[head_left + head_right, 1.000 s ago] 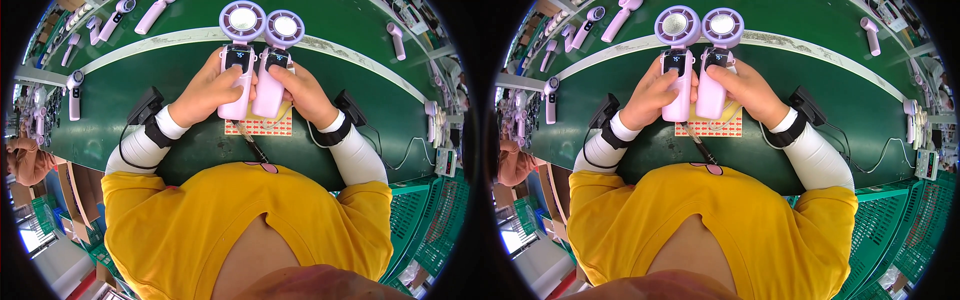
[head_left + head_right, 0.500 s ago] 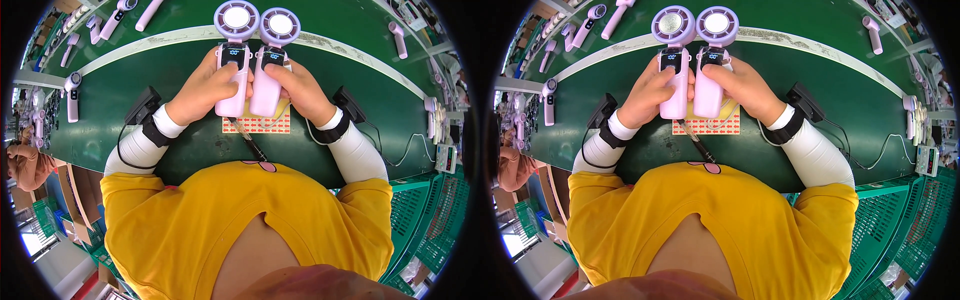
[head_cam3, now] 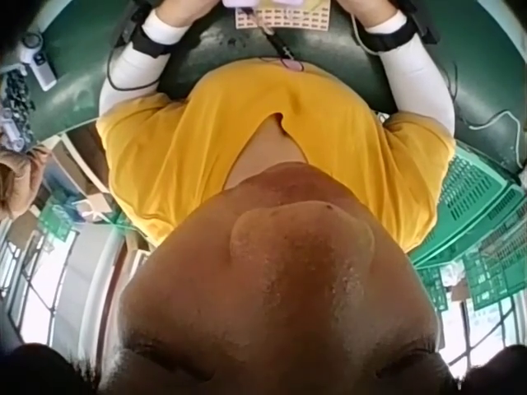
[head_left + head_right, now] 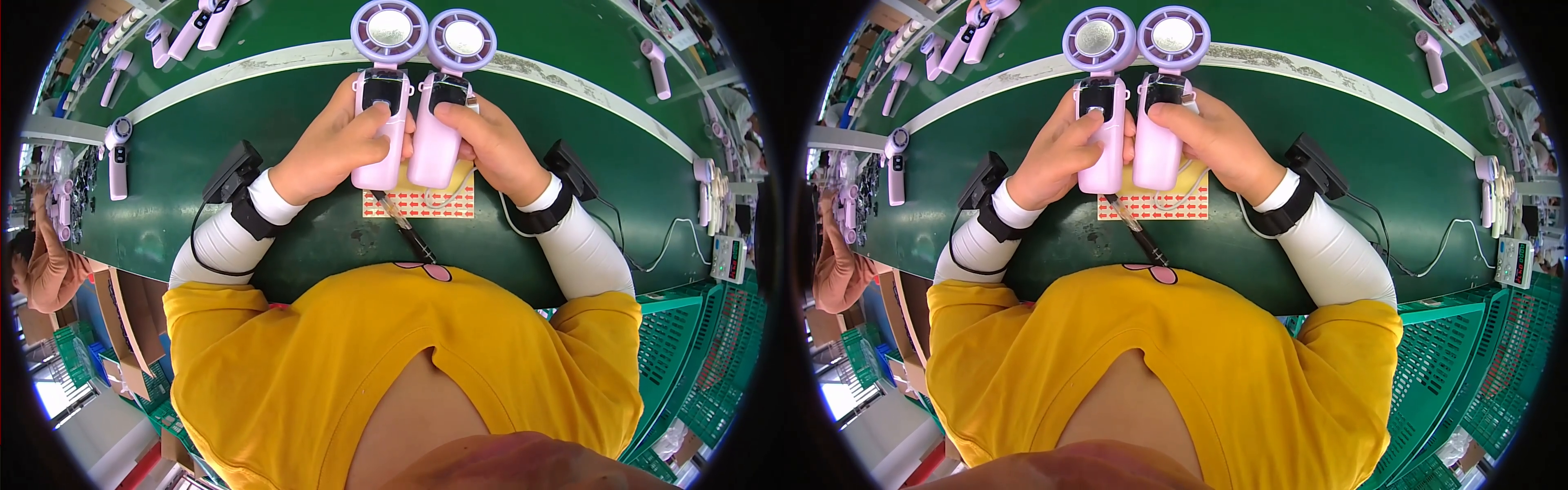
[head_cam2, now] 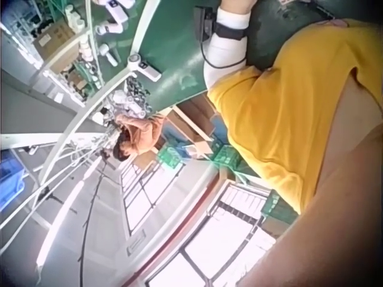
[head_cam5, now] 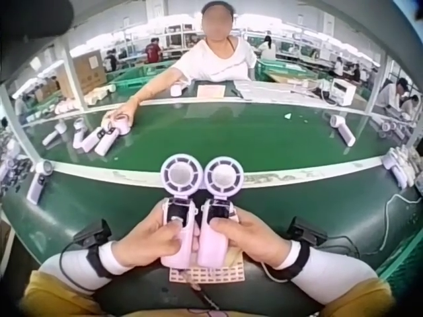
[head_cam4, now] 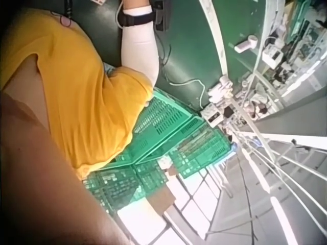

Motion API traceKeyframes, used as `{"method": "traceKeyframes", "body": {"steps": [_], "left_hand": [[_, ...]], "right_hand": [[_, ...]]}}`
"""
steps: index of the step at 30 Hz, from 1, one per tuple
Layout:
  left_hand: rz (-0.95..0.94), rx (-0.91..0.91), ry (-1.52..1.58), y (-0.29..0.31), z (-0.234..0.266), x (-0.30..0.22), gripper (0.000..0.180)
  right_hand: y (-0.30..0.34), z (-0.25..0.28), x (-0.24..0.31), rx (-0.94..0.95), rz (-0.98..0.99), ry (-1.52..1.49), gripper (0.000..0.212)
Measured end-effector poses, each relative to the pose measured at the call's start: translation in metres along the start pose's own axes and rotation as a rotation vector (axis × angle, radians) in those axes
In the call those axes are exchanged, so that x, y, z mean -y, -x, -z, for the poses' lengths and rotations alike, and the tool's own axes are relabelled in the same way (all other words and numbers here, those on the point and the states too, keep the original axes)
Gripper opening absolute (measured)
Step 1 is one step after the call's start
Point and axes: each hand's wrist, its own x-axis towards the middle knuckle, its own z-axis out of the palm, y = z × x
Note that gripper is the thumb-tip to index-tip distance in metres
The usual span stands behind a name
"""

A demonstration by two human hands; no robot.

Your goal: The person picks up handheld fans from a conveyor belt, presses their buttons to test them, and plugs a cable into their bases. They repeat these actions with several fans, lining them up on the work surface before placing them back onto the belt.

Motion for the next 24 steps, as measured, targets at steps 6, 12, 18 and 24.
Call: {"method": "traceKeyframes", "body": {"steps": [6,12,18,24], "left_hand": [[-0.019,0.036,0.008,0.001,0.003,0.001,0.049],[-0.001,0.022,0.041,0.002,0.003,0.000,0.051],[0.019,0.023,0.039,0.002,0.005,0.000,0.053],[-0.009,0.060,0.067,0.003,0.005,0.002,0.054]], "right_hand": [[0.002,-0.003,0.000,-0.020,0.012,0.008,0.028],[0.002,0.001,-0.006,-0.087,-0.008,0.096,0.035],[0.000,0.003,-0.008,-0.103,-0.015,0.160,0.034],[0.000,-0.005,-0.001,-0.111,-0.015,0.020,0.028]]}}
